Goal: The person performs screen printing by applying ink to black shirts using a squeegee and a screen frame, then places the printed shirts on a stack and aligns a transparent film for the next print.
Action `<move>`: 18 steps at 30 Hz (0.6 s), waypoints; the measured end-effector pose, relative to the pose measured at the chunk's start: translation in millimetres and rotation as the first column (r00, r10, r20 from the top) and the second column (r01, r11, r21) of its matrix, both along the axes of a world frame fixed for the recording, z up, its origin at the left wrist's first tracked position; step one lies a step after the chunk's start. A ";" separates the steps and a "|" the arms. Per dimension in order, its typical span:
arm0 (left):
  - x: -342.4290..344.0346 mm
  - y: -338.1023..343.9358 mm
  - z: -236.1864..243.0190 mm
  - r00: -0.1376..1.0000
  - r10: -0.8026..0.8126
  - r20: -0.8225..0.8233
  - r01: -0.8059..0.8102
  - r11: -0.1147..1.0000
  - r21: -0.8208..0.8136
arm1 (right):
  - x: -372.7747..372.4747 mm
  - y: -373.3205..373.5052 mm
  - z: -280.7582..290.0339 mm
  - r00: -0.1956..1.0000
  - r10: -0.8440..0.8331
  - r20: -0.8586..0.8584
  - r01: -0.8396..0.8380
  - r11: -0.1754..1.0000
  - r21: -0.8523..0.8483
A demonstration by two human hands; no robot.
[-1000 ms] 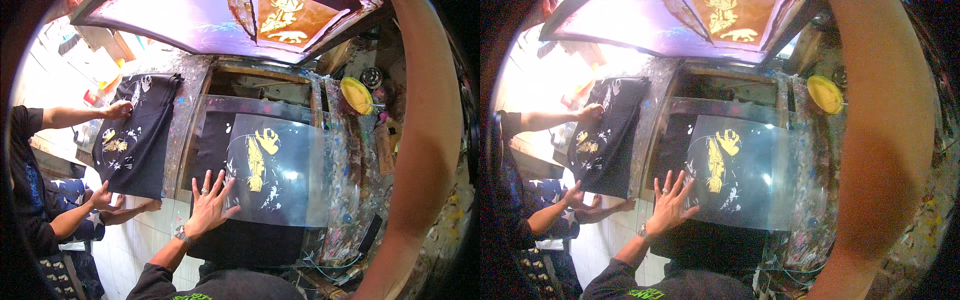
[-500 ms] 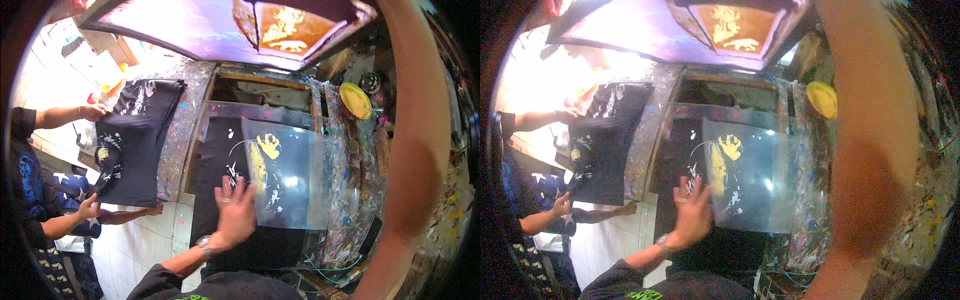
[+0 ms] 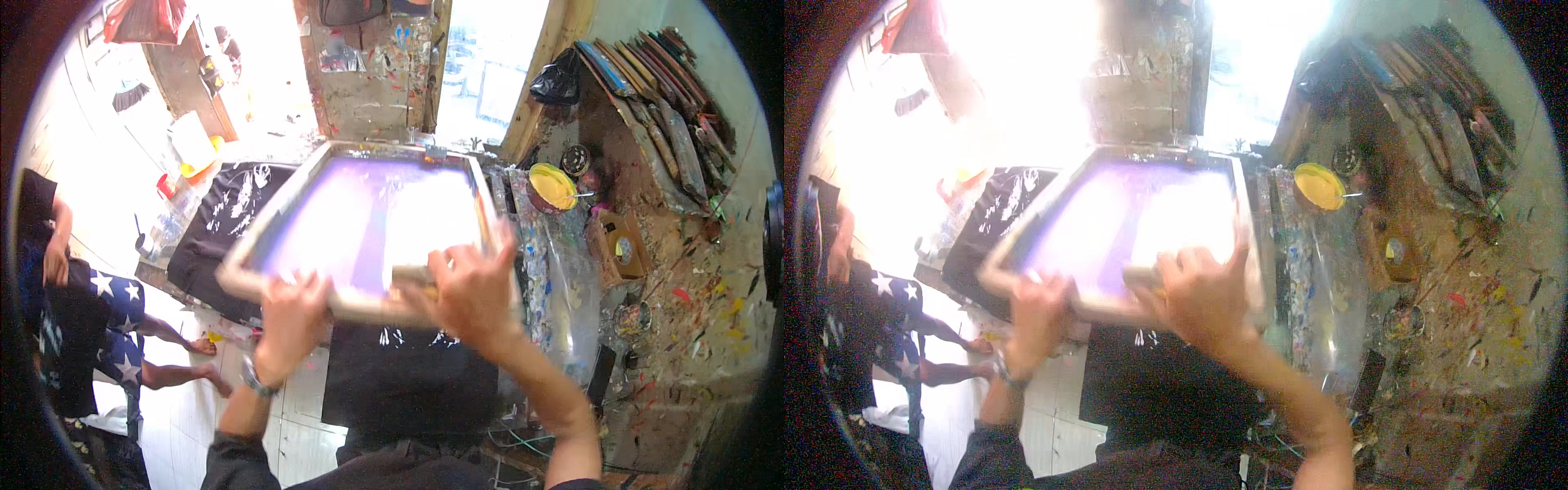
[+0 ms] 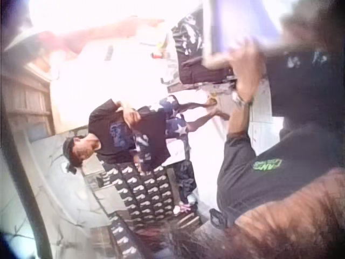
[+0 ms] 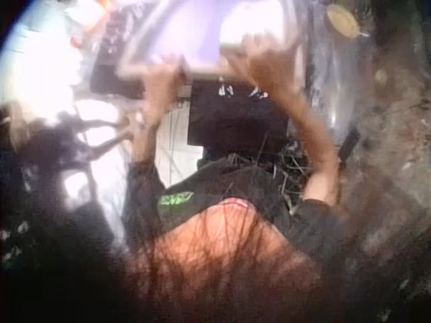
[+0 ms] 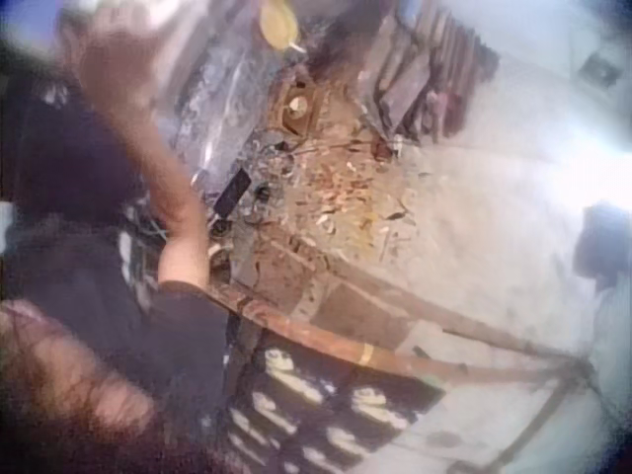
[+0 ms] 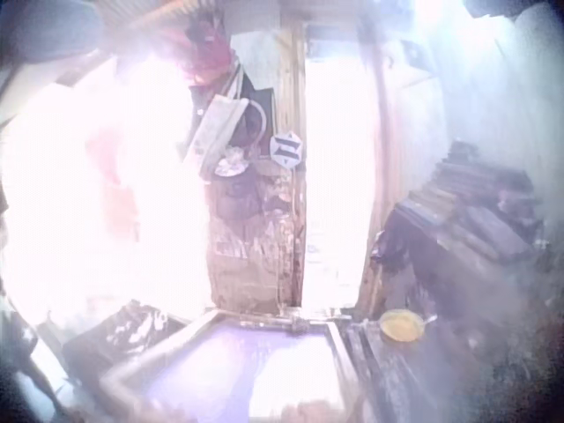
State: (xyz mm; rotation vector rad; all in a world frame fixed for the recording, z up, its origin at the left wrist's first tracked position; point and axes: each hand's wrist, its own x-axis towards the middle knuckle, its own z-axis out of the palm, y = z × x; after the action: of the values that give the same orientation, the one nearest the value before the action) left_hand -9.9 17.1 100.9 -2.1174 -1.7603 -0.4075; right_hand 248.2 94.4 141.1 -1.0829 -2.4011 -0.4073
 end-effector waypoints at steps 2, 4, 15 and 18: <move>8.5 -28.8 -50.3 0.998 -0.024 0.061 0.036 0.975 -0.217 | 6.1 -7.9 -54.9 0.998 -0.010 0.054 0.025 0.957 -0.290; 6.5 -46.7 -83.8 0.975 -0.018 0.220 0.097 0.931 -0.352 | 9.2 2.3 -92.0 0.995 0.042 0.086 0.006 0.867 -0.499; 13.5 -53.8 -121.7 0.964 0.005 0.264 0.082 0.944 -0.319 | -1.0 106.1 -176.0 0.988 0.063 0.141 -0.086 0.983 0.164; 12.9 -48.3 -123.2 0.958 -0.004 0.286 0.088 0.956 -0.281 | -9.3 158.7 -174.7 0.996 -0.030 0.088 0.019 0.991 0.129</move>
State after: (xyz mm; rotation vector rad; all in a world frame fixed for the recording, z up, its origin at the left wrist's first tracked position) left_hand 3.0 -31.2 -22.3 -2.4081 -2.0401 -0.5134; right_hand 238.8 253.1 -33.6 -1.0584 -2.4040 -0.6227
